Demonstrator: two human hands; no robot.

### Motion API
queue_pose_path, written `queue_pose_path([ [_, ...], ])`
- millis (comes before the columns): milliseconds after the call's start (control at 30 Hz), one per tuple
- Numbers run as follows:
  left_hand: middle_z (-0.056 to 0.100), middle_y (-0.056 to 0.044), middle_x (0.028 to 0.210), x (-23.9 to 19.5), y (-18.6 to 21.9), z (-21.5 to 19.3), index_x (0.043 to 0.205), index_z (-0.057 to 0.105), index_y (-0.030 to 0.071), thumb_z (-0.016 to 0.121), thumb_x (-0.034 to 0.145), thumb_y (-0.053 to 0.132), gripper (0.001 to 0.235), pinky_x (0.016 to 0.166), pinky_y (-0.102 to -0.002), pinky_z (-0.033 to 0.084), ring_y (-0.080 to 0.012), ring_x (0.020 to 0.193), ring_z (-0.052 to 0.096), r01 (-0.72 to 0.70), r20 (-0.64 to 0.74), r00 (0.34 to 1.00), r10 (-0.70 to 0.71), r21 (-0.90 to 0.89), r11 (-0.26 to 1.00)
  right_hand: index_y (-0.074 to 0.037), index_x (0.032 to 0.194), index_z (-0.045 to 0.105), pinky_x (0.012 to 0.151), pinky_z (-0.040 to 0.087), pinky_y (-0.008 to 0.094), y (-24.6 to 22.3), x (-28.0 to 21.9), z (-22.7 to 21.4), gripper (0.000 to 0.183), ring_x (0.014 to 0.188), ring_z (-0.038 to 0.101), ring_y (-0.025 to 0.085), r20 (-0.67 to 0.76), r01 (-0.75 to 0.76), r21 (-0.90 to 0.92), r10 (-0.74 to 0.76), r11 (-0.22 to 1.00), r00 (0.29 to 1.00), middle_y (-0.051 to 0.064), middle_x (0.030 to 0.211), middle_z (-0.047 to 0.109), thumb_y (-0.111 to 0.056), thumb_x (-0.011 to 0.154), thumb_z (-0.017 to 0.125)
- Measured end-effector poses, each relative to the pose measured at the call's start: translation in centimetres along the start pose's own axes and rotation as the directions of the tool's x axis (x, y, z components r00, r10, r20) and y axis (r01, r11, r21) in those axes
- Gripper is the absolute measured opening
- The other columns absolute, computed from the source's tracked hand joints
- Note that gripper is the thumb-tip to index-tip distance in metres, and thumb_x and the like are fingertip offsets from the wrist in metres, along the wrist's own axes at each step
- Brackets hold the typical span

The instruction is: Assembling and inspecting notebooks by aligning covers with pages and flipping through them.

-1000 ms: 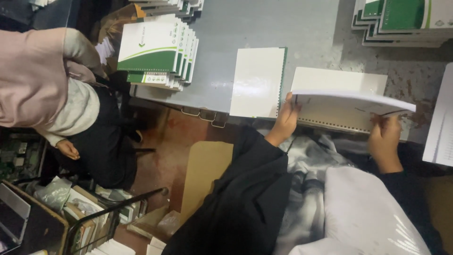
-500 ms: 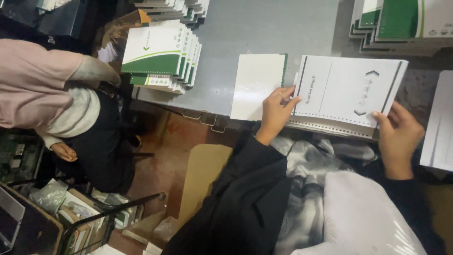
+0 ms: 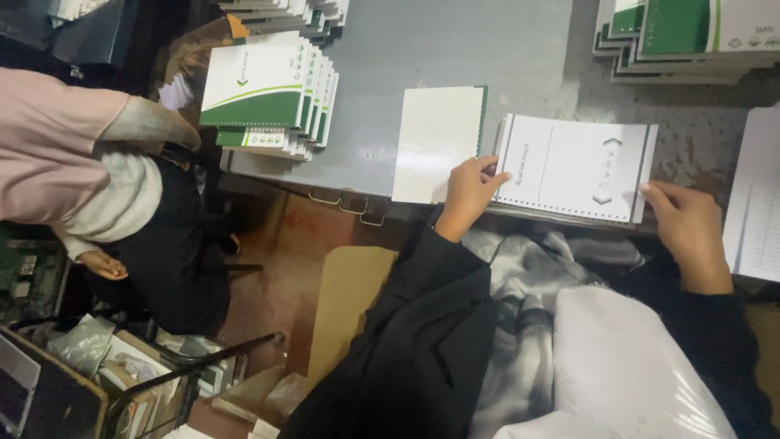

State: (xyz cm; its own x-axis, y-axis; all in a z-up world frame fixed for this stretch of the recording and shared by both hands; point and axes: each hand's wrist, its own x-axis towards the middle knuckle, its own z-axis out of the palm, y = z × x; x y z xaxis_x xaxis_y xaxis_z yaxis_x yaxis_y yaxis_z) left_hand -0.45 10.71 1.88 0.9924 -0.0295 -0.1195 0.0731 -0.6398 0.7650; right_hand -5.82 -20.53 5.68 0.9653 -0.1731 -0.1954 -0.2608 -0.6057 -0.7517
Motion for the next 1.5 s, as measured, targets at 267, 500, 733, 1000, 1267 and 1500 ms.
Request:
queue_pose_path([
  [267,0.074,-0.015,0.11,-1.1,1.1,-1.0,0.129,0.07,0.002,0.057,0.095,0.049,0.059,0.086,-0.036,0.057,-0.0274,0.097,0.073,0.032,0.0,0.999,-0.032,-0.055,0.998,-0.003,0.121,0.077,0.105,0.043,0.036,1.7,0.5,0.4,0.031,0.118,0.065,0.031,-0.032,-0.056,-0.002,0.056,0.998,0.998,0.02,0.121,0.072,-0.025,0.099,0.075],
  [500,0.071,-0.017,0.112,-1.4,1.4,-1.0,0.129,0.068,-0.002,0.055,0.098,0.046,0.059,0.09,-0.037,0.057,-0.0294,0.099,0.072,0.032,-0.02,0.999,-0.034,-0.064,0.997,-0.001,0.12,0.077,0.101,0.046,0.036,1.6,0.3,0.4,0.03,0.11,0.068,0.029,-0.042,0.002,-0.032,-0.003,0.999,0.999,0.021,0.117,0.073,-0.024,0.102,0.075],
  [733,0.066,-0.016,0.107,-1.5,0.9,-0.5,0.13,0.068,-0.004,0.053,0.1,0.042,0.056,0.088,-0.038,0.056,-0.0289,0.095,0.069,-0.017,-0.051,0.999,0.014,-0.059,0.998,-0.002,0.123,0.076,0.1,0.047,0.034,-1.0,-1.6,-0.6,0.028,0.111,0.067,0.026,-0.045,0.007,0.021,-0.006,1.0,0.999,0.019,0.119,0.073,-0.023,0.106,0.067],
  [1000,0.063,-0.015,0.101,-1.5,0.7,0.0,0.126,0.069,-0.002,0.051,0.103,0.04,0.052,0.087,-0.04,0.053,-0.0318,0.096,0.066,-0.045,-0.065,0.997,0.044,-0.01,0.999,-0.003,0.125,0.075,0.101,0.048,0.03,-1.6,-2.7,-0.9,0.025,0.097,0.071,0.024,-0.038,0.005,0.056,-0.003,0.998,0.999,0.02,0.11,0.074,-0.017,0.105,0.069],
  [1267,0.063,-0.015,0.103,-2.1,1.3,-0.5,0.13,0.067,-0.004,0.05,0.102,0.041,0.055,0.087,-0.039,0.053,-0.0309,0.096,0.066,-0.04,-0.054,0.998,0.039,-0.013,0.999,-0.006,0.126,0.081,0.103,0.046,0.039,4.3,-2.0,0.5,0.029,0.108,0.071,0.032,-0.102,0.197,-0.251,-0.229,0.948,0.968,0.021,0.111,0.076,-0.025,0.105,0.074],
  [1500,0.064,-0.012,0.114,-3.3,-0.9,-0.3,0.136,0.064,0.002,0.07,0.089,0.042,0.062,0.086,-0.033,0.057,-0.0197,0.086,0.068,-0.007,0.012,1.0,0.008,-0.071,0.997,-0.001,0.133,0.076,0.103,0.049,0.034,2.3,-4.3,0.3,0.043,0.102,0.069,0.022,-0.09,0.265,-0.061,-0.27,0.962,0.959,0.017,0.108,0.075,-0.007,0.091,0.084],
])
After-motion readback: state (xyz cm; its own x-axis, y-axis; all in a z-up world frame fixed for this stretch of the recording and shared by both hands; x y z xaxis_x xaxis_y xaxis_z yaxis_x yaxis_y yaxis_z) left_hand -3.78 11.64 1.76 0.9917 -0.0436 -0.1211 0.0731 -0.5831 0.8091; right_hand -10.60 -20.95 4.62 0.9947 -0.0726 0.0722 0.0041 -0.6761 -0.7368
